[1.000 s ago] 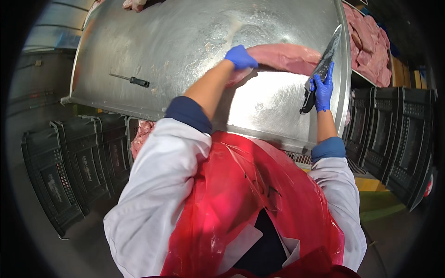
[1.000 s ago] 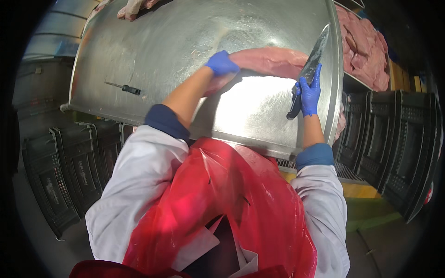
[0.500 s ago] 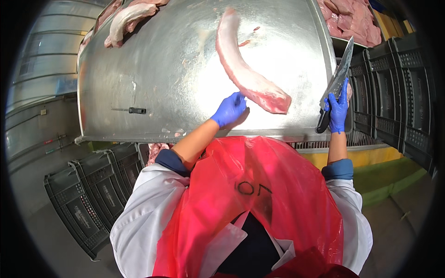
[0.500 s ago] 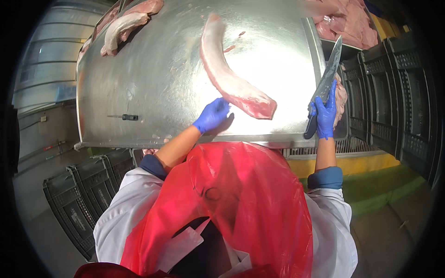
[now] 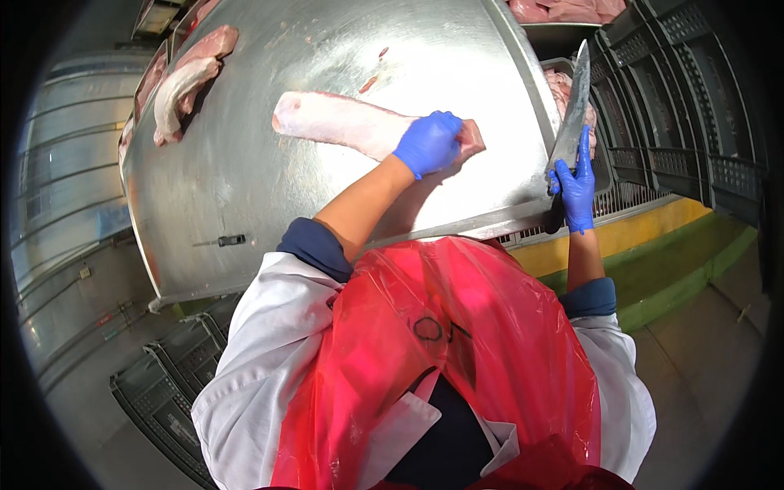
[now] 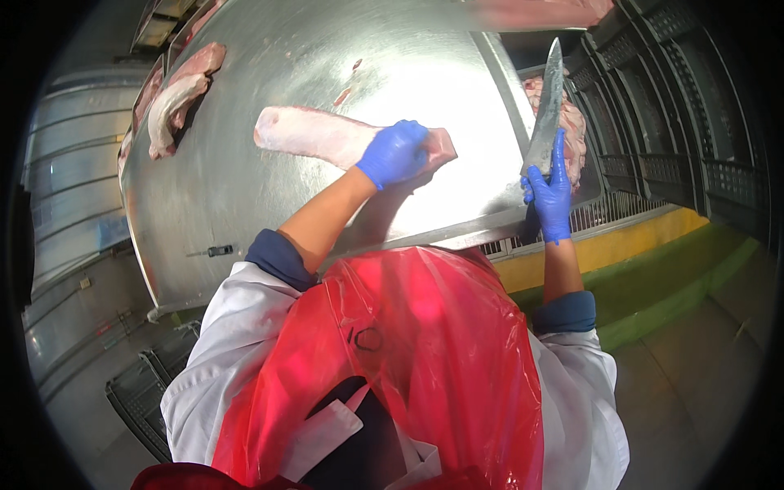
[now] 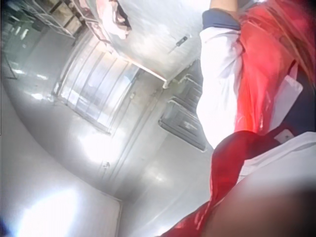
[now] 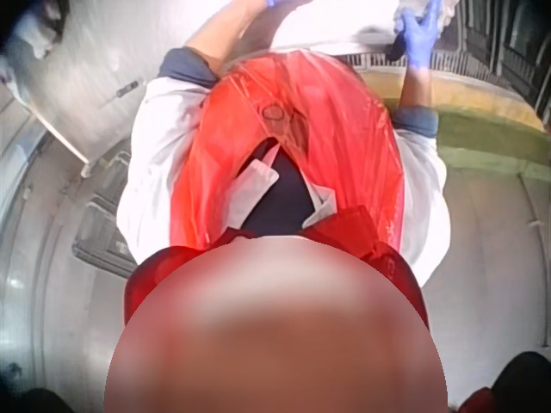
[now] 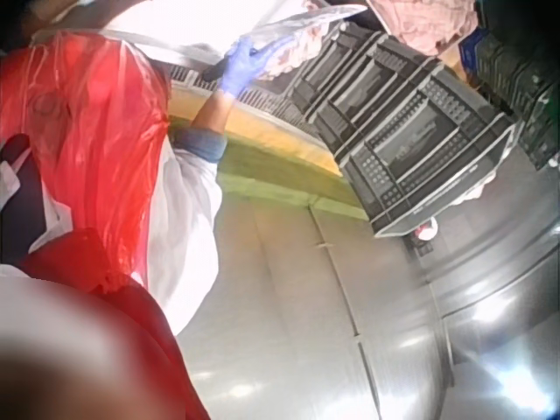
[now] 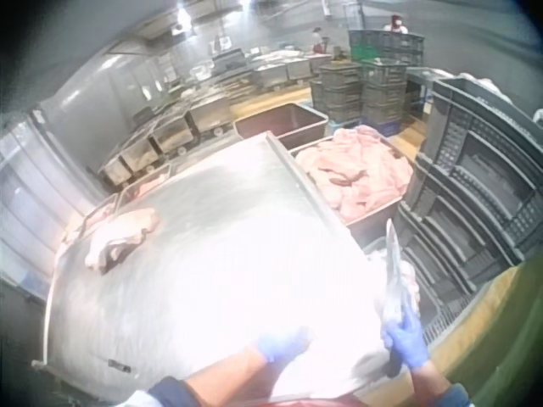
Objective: The person uses a knife to trim and slice large pieces of raw meat on a stainless steel table. They remove fat and connective tissue, then cut the meat into smaller portions, placing the trimmed pieces into a nearby container.
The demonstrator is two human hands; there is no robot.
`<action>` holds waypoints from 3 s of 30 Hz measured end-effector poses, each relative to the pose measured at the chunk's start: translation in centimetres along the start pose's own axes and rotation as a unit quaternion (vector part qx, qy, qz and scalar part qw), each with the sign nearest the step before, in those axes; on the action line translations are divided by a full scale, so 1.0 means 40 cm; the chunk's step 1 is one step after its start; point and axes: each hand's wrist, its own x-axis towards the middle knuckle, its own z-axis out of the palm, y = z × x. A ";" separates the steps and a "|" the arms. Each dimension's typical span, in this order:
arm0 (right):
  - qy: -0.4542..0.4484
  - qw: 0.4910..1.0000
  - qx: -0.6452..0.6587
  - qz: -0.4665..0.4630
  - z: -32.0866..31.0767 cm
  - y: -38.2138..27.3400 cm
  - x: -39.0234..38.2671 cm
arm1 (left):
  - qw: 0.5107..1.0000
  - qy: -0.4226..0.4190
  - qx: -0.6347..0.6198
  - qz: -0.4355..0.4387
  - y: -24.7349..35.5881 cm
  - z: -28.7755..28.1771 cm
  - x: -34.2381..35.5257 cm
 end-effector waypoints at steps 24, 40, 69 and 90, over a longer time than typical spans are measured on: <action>-0.270 0.928 -0.237 0.098 0.205 -0.050 -0.054 | 0.991 -0.041 -0.042 -0.118 -0.024 -0.081 0.118; -0.210 0.962 -0.176 0.002 0.268 0.034 0.198 | 0.990 0.002 -0.071 -0.119 -0.054 -0.161 0.243; -0.277 0.944 -0.173 0.056 0.352 -0.016 0.231 | 0.973 -0.146 0.094 -0.151 0.006 -0.151 0.248; -0.269 0.942 -0.196 0.044 0.581 0.011 0.148 | 0.972 0.228 0.045 -0.018 -0.315 -0.108 0.194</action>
